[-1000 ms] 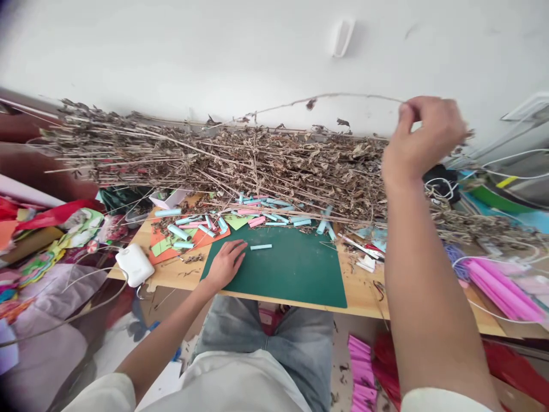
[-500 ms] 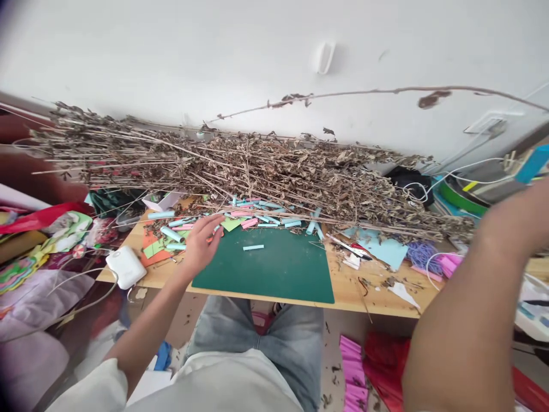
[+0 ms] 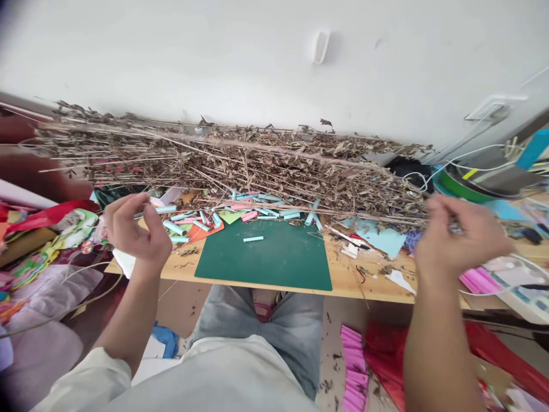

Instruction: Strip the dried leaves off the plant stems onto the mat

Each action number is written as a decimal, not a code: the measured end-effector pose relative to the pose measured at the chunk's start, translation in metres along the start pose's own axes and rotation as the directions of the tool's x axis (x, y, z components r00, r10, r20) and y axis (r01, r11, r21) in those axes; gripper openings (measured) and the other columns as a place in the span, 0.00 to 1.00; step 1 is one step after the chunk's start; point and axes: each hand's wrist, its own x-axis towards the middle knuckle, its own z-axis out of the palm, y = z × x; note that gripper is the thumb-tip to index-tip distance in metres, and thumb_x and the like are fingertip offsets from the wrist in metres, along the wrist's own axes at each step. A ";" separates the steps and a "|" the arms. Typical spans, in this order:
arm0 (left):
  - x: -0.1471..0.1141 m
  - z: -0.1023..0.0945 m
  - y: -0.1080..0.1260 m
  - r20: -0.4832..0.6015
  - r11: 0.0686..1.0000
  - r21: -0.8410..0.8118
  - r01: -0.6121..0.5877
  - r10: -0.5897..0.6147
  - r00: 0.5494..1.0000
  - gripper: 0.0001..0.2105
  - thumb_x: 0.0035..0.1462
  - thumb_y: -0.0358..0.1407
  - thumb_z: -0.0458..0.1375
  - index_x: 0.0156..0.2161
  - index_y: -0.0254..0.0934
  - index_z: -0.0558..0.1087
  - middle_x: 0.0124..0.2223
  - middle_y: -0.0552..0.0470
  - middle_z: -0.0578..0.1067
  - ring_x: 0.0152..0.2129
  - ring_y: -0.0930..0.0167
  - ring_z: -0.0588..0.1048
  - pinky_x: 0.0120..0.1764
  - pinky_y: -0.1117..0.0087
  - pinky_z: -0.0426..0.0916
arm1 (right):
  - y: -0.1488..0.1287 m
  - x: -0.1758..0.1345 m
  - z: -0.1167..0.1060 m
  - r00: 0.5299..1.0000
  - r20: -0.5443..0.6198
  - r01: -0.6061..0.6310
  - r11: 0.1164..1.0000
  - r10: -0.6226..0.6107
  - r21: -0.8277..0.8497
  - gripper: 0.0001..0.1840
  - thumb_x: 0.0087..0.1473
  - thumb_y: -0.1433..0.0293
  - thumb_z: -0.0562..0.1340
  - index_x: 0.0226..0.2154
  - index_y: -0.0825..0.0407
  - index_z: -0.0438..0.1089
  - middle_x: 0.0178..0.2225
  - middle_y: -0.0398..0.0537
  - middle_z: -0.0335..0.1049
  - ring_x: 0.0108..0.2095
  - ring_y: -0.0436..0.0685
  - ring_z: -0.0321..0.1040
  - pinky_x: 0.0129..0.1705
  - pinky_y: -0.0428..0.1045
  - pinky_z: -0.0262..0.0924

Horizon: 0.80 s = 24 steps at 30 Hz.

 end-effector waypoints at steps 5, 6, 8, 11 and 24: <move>-0.029 -0.015 0.006 0.424 0.951 0.231 -0.208 0.094 0.901 0.24 0.57 0.41 0.64 0.59 0.50 0.69 0.64 0.45 0.66 0.64 0.54 0.59 0.65 0.44 0.45 | -0.030 -0.073 0.019 0.970 0.230 0.009 0.954 -0.081 0.300 0.12 0.51 0.57 0.61 0.29 0.44 0.77 0.32 0.50 0.80 0.35 0.63 0.77 0.42 0.55 0.70; -0.038 -0.013 0.002 0.551 0.948 0.220 -0.228 0.072 0.831 0.23 0.60 0.40 0.61 0.60 0.51 0.67 0.64 0.47 0.66 0.64 0.56 0.58 0.65 0.44 0.41 | -0.031 -0.085 0.022 0.959 0.270 -0.007 0.950 -0.082 0.314 0.12 0.51 0.57 0.61 0.29 0.44 0.77 0.32 0.50 0.80 0.35 0.63 0.77 0.42 0.55 0.70; -0.059 -0.006 -0.012 0.719 0.961 0.158 -0.228 0.047 0.693 0.21 0.64 0.37 0.56 0.61 0.50 0.66 0.61 0.48 0.70 0.63 0.58 0.62 0.66 0.43 0.39 | -0.031 -0.106 0.028 0.937 0.344 -0.045 0.950 -0.068 0.309 0.12 0.51 0.56 0.60 0.28 0.43 0.76 0.31 0.51 0.79 0.35 0.65 0.77 0.42 0.56 0.69; -0.092 0.004 -0.040 0.835 0.986 0.086 -0.143 0.007 0.550 0.18 0.65 0.36 0.54 0.59 0.44 0.68 0.54 0.45 0.76 0.55 0.60 0.71 0.63 0.47 0.52 | -0.029 -0.124 0.034 0.888 0.455 -0.073 0.959 -0.063 0.275 0.12 0.49 0.55 0.59 0.28 0.42 0.76 0.31 0.50 0.79 0.36 0.66 0.77 0.42 0.58 0.69; -0.057 0.001 -0.032 0.769 0.974 0.056 0.220 -0.183 0.612 0.12 0.65 0.40 0.55 0.45 0.38 0.78 0.39 0.47 0.80 0.35 0.68 0.78 0.40 0.70 0.69 | 0.001 -0.129 0.059 0.917 0.346 0.127 0.969 -0.196 0.211 0.12 0.52 0.57 0.59 0.28 0.43 0.75 0.32 0.53 0.78 0.37 0.64 0.75 0.45 0.57 0.66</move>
